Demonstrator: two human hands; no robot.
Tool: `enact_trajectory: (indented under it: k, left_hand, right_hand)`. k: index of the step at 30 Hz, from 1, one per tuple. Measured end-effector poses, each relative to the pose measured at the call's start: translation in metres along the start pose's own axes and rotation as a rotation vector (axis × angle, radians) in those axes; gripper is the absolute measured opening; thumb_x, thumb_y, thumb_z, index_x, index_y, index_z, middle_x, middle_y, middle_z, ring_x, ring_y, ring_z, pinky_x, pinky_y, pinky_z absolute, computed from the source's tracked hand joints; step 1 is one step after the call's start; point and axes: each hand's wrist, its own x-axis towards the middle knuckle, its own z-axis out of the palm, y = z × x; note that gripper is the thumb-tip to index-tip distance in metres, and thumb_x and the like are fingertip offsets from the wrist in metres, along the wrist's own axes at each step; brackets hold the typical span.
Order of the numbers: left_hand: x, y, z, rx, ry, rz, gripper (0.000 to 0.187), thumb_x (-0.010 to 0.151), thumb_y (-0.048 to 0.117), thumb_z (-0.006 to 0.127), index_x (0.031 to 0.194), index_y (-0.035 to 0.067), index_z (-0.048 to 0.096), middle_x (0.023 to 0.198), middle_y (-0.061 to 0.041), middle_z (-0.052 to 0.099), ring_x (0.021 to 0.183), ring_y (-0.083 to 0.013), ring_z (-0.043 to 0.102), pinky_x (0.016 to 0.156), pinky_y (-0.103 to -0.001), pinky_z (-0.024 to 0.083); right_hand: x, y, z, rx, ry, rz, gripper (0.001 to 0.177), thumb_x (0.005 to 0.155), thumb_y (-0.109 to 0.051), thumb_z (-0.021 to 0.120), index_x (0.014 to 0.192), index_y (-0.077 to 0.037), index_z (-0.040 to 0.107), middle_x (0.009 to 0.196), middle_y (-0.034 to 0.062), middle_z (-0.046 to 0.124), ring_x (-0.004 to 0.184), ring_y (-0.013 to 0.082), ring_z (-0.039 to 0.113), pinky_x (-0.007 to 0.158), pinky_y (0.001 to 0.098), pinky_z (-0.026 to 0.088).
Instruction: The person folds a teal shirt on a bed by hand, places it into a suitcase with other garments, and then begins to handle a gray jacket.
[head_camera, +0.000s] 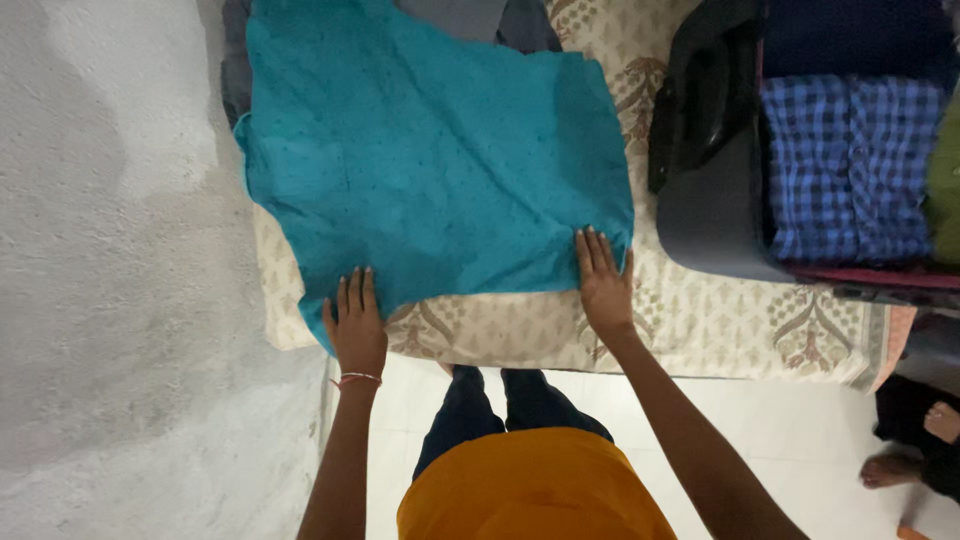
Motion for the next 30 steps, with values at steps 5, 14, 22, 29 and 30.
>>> enact_trajectory:
  k: [5,14,22,29,30]
  left_hand:
    - [-0.019,-0.015,-0.008,0.043,0.027,0.033,0.06,0.097,0.008,0.064,0.155,0.018,0.05,0.16,-0.008,0.049,0.146,-0.0321,0.046,0.117,-0.051,0.036]
    - [-0.042,-0.022,-0.031,-0.248,-0.029,-0.054,0.076,0.085,0.051,0.072,0.139,0.002,0.051,0.146,-0.029,0.043,0.137,-0.0502,0.039,0.106,-0.062,0.036]
    - [-0.002,-0.063,0.018,-0.39,0.113,-0.442,0.071,0.1,0.04,0.063,0.143,-0.013,0.045,0.13,-0.029,0.051,0.119,-0.0459,0.048,0.095,-0.061,0.039]
    - [-0.016,-0.075,0.037,-0.608,0.182,-0.804,0.04,0.109,0.037,0.056,0.122,-0.001,0.059,0.111,-0.015,0.064,0.108,-0.032,0.057,0.1,-0.051,0.04]
    - [-0.025,-0.077,0.038,-0.609,0.18,-0.852,0.037,0.111,0.036,0.055,0.118,0.0,0.06,0.107,-0.016,0.065,0.106,-0.0332,0.056,0.101,-0.052,0.037]
  right_hand:
    - [-0.017,0.004,-0.004,-0.165,-0.039,0.038,0.067,0.097,-0.001,0.054,0.161,-0.012,0.036,0.167,0.0022,0.038,0.154,0.026,0.035,0.125,0.0652,0.019]
    - [-0.047,-0.021,-0.038,0.075,-0.24,0.319,0.093,0.079,0.003,0.061,0.163,-0.018,0.027,0.17,0.0156,0.018,0.155,0.0417,0.017,0.115,0.075,0.015]
    - [-0.054,-0.021,0.014,0.713,0.332,0.719,0.076,0.084,-0.009,0.076,0.146,0.007,0.036,0.139,0.0323,0.045,0.128,0.0426,0.048,0.11,0.0525,0.042]
    - [-0.058,0.014,0.029,1.069,0.127,0.937,0.035,0.099,-0.021,0.077,0.104,0.011,0.064,0.089,0.0083,0.057,0.08,0.0163,0.049,0.072,0.037,0.044]
    - [-0.059,0.014,0.028,1.095,0.172,0.909,0.033,0.099,-0.019,0.077,0.102,0.01,0.063,0.089,0.0079,0.055,0.079,0.0152,0.048,0.071,0.0365,0.043]
